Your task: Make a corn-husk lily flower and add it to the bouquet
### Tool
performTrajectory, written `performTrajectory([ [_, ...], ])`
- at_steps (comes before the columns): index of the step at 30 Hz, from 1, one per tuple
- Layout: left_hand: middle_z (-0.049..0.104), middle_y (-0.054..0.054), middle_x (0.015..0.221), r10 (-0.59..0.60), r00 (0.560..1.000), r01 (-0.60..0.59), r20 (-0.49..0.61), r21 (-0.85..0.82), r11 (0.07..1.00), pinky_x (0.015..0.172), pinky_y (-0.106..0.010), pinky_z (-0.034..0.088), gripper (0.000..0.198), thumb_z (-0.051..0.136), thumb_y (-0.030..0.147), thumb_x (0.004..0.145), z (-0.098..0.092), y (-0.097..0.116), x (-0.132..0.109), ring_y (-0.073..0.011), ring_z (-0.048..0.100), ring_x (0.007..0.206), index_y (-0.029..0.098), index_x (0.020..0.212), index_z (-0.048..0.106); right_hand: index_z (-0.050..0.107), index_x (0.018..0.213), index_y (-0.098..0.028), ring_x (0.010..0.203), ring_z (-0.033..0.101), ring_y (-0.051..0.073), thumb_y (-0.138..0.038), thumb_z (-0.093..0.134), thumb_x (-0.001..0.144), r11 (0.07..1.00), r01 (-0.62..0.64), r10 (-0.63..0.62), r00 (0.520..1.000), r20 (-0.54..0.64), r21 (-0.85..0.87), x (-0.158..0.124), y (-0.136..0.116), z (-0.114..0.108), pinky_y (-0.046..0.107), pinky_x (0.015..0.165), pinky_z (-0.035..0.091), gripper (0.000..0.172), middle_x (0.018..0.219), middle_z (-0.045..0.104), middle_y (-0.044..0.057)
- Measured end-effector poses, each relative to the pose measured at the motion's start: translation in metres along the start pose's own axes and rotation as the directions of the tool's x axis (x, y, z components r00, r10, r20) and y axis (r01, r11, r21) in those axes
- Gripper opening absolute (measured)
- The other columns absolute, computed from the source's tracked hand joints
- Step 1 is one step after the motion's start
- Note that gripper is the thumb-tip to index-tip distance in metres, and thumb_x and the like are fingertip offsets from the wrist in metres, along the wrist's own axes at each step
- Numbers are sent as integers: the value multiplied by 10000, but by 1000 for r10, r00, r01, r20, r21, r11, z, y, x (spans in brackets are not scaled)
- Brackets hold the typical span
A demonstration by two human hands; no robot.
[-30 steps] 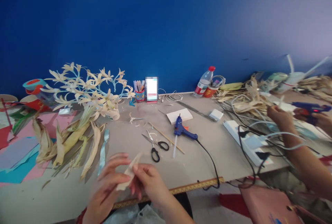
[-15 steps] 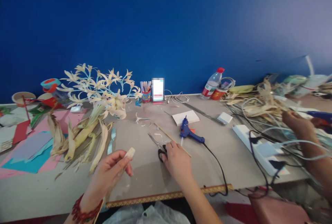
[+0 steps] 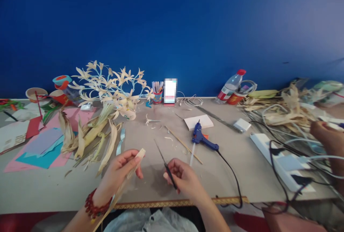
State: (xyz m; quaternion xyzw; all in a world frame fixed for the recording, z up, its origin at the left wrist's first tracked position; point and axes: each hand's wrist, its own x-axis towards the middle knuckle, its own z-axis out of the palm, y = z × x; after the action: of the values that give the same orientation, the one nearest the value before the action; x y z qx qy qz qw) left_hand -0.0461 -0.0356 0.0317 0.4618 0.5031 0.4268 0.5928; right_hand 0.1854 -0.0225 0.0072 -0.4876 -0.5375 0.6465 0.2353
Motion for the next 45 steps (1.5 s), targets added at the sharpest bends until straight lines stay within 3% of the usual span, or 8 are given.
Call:
performTrajectory([
  [8,653,-1,515,-65,988,65,138,7,998,577,-229,390,243,555,382,896,4,8,-2,-125,590,503,153,854,625,437,751,-197,569,396,83,-676,731,620,990,3,-28,985,172,142,-3,-3,21,214,530,321,577,690,495,-38],
  [17,626,11,492,-105,970,126,220,-84,989,535,-221,389,220,568,350,886,1,2,1,-120,584,449,151,799,607,427,713,-193,508,347,60,-608,770,633,980,19,-57,980,188,196,0,1,24,199,479,252,545,621,488,-58],
  [26,632,2,487,-112,966,140,233,-110,984,539,-221,381,215,565,334,892,-5,-1,2,-116,585,440,145,798,609,407,651,-203,459,317,61,-574,745,688,994,62,-76,984,163,89,7,11,22,199,445,217,504,508,420,-84],
  [30,642,1,504,-97,974,118,204,-97,988,572,-230,393,211,570,350,894,-6,-2,1,-119,590,471,152,826,593,390,639,-216,445,370,82,-578,680,744,990,94,-91,995,30,-109,10,13,16,210,450,254,474,496,432,-75],
  [32,647,6,519,-88,979,108,185,-106,988,584,-237,406,206,578,362,890,-6,-2,1,-124,595,488,165,832,566,420,637,-214,475,402,102,-543,672,758,924,99,-147,983,-106,-369,11,11,8,220,465,251,432,522,454,-59],
  [35,639,21,521,-88,980,112,178,-128,985,585,-240,414,216,595,377,877,-5,-3,1,-125,600,490,183,815,522,497,715,-220,525,492,143,-442,662,772,723,-8,-241,934,-263,-690,9,12,-4,237,494,261,283,579,542,-30],
  [40,621,30,526,-77,979,82,187,-18,996,557,-229,397,232,589,393,877,-5,-2,-1,-115,565,481,190,803,507,512,862,-236,573,606,187,-333,612,801,547,-154,-303,880,-366,-823,2,15,-10,243,502,291,152,648,629,-12],
  [45,674,-42,770,35,974,-124,225,393,911,659,-249,444,206,521,347,917,-7,21,-11,-172,618,752,190,811,604,547,793,-218,659,627,170,-215,603,805,393,-163,-292,911,-291,-905,0,6,-14,248,512,292,57,905,630,29],
])
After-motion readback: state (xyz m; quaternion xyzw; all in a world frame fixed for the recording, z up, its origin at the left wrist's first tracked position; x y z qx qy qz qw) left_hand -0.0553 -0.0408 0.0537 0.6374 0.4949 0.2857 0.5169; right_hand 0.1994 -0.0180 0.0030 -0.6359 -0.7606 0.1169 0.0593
